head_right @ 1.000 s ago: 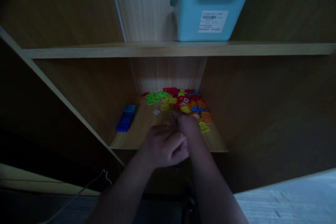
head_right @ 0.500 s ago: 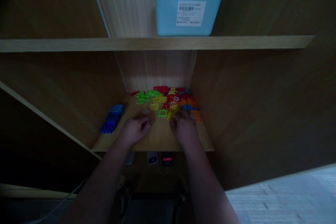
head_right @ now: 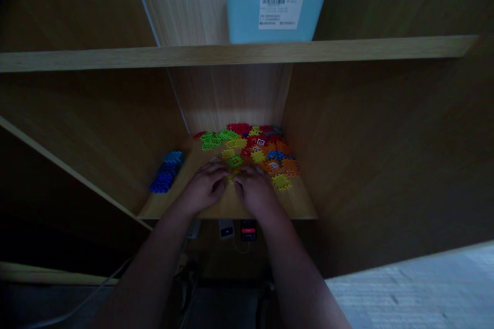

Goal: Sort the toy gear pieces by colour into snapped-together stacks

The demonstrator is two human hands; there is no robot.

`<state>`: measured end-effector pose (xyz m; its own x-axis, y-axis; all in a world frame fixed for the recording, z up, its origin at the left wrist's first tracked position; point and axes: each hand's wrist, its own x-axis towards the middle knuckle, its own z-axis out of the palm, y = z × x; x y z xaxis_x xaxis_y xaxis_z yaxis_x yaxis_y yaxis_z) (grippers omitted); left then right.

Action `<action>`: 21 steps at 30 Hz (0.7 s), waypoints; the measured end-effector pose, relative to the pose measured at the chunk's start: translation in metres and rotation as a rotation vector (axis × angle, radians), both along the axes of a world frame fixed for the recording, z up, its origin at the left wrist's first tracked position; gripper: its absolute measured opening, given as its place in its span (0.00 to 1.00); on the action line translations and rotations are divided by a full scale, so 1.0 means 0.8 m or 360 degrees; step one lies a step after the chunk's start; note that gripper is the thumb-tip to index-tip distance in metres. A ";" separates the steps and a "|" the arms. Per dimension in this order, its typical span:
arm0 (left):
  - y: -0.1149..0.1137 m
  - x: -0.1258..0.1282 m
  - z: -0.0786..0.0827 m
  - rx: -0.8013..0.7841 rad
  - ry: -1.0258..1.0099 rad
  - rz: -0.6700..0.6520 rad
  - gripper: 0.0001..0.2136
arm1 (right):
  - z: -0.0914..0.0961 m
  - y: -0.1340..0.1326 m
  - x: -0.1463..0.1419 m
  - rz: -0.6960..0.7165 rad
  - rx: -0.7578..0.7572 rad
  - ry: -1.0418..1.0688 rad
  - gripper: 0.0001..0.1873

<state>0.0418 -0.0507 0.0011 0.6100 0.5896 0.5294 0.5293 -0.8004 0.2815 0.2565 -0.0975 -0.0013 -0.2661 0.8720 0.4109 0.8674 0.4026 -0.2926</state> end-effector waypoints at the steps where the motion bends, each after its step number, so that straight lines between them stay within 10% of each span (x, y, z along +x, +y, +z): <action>1: -0.001 0.000 0.000 -0.0005 0.0015 -0.0017 0.13 | -0.001 0.000 -0.002 0.0053 0.0011 0.0018 0.11; 21: -0.004 0.001 0.004 -0.0145 0.0106 0.0116 0.08 | -0.029 0.010 0.022 -0.0622 -0.0043 -0.0125 0.29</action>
<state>0.0427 -0.0537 0.0042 0.5958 0.6774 0.4315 0.6049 -0.7319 0.3138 0.2738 -0.0893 -0.0242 0.0582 0.9239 0.3783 0.9737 0.0310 -0.2255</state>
